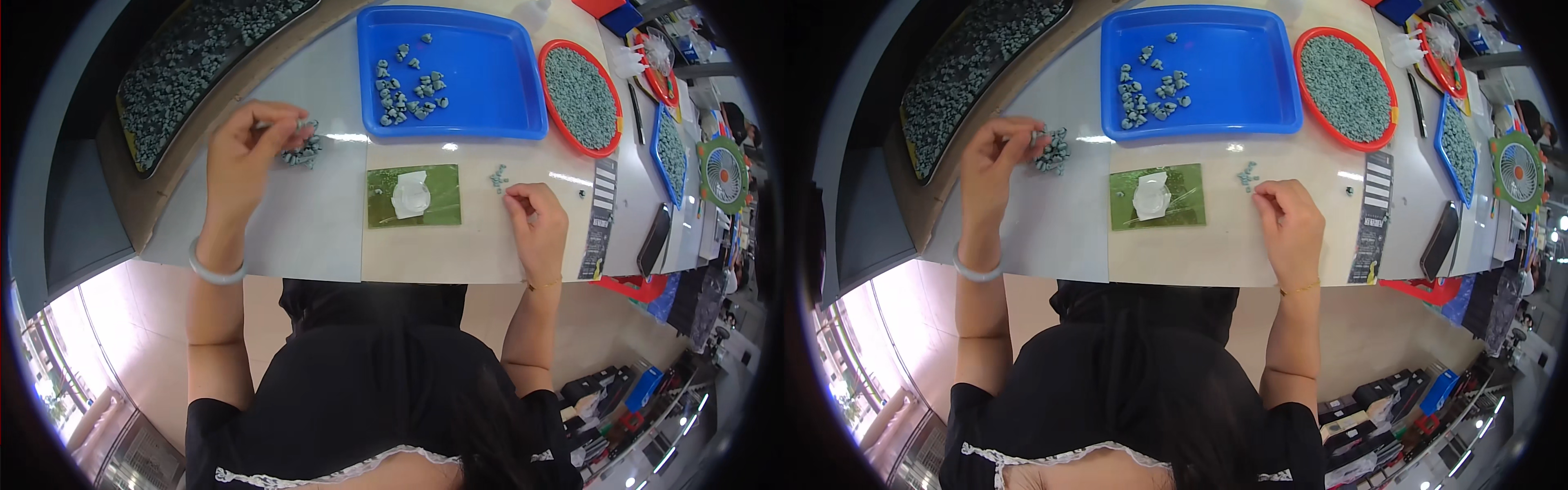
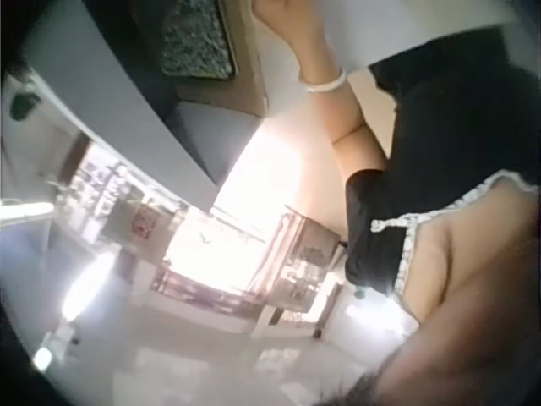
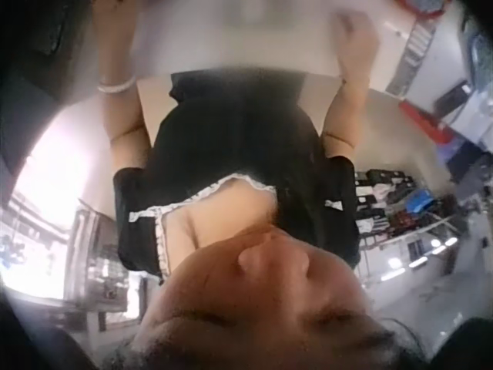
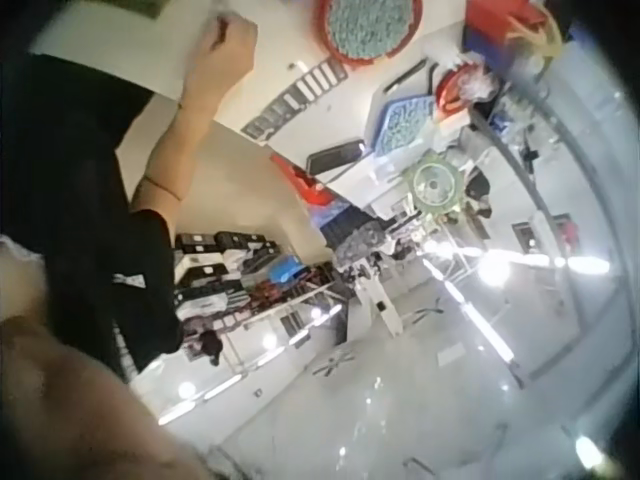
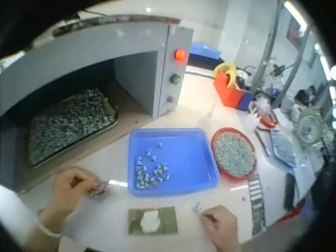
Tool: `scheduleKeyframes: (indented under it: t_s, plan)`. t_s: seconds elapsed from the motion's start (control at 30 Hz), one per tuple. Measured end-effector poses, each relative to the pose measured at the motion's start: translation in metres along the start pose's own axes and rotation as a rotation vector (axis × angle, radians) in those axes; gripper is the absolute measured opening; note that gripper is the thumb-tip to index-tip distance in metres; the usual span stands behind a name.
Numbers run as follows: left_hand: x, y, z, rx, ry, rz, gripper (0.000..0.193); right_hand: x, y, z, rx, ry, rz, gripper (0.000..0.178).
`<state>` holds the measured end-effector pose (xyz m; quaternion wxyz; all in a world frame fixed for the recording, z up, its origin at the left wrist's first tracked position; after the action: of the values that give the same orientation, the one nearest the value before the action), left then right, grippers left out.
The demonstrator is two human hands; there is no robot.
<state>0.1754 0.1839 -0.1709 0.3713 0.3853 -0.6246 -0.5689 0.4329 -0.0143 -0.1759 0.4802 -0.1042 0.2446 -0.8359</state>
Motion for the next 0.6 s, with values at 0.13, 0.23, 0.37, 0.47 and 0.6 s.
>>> scheduleKeyframes:
  t_s: [0.13, 0.23, 0.37, 0.47, 0.6]
  plan:
    - [0.037, -0.012, -0.019, 0.391, -0.152, 0.183, 0.005, -0.002, -0.006, -0.01, 0.005, -0.015, -0.011, 0.006]
    - [0.059, -0.015, -0.035, 0.537, -0.299, 0.272, 0.007, -0.003, -0.009, -0.018, 0.046, -0.044, 0.02, 0.008]
    - [0.083, -0.03, -0.056, 0.608, -0.354, 0.452, 0.012, 0.0, -0.019, -0.023, 0.102, -0.001, 0.063, 0.008]
    - [0.088, -0.039, -0.059, 0.62, -0.359, 0.486, 0.014, 0.002, -0.016, -0.027, 0.021, -0.004, -0.05, 0.007]
    - [0.093, -0.045, -0.059, 0.607, -0.37, 0.499, 0.012, 0.002, -0.023, -0.03, 0.053, 0.016, -0.027, 0.006]
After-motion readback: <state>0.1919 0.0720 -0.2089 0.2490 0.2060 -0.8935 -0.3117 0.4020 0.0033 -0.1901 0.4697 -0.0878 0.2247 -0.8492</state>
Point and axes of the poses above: each hand's wrist, its own x-axis away from the middle knuckle, its own z-axis out of the back of the hand, y = z × x, the point moved 8 cm from there along -x, towards the middle knuckle, and after that the axes turned 12 degrees about x, right-handed, at the moved point
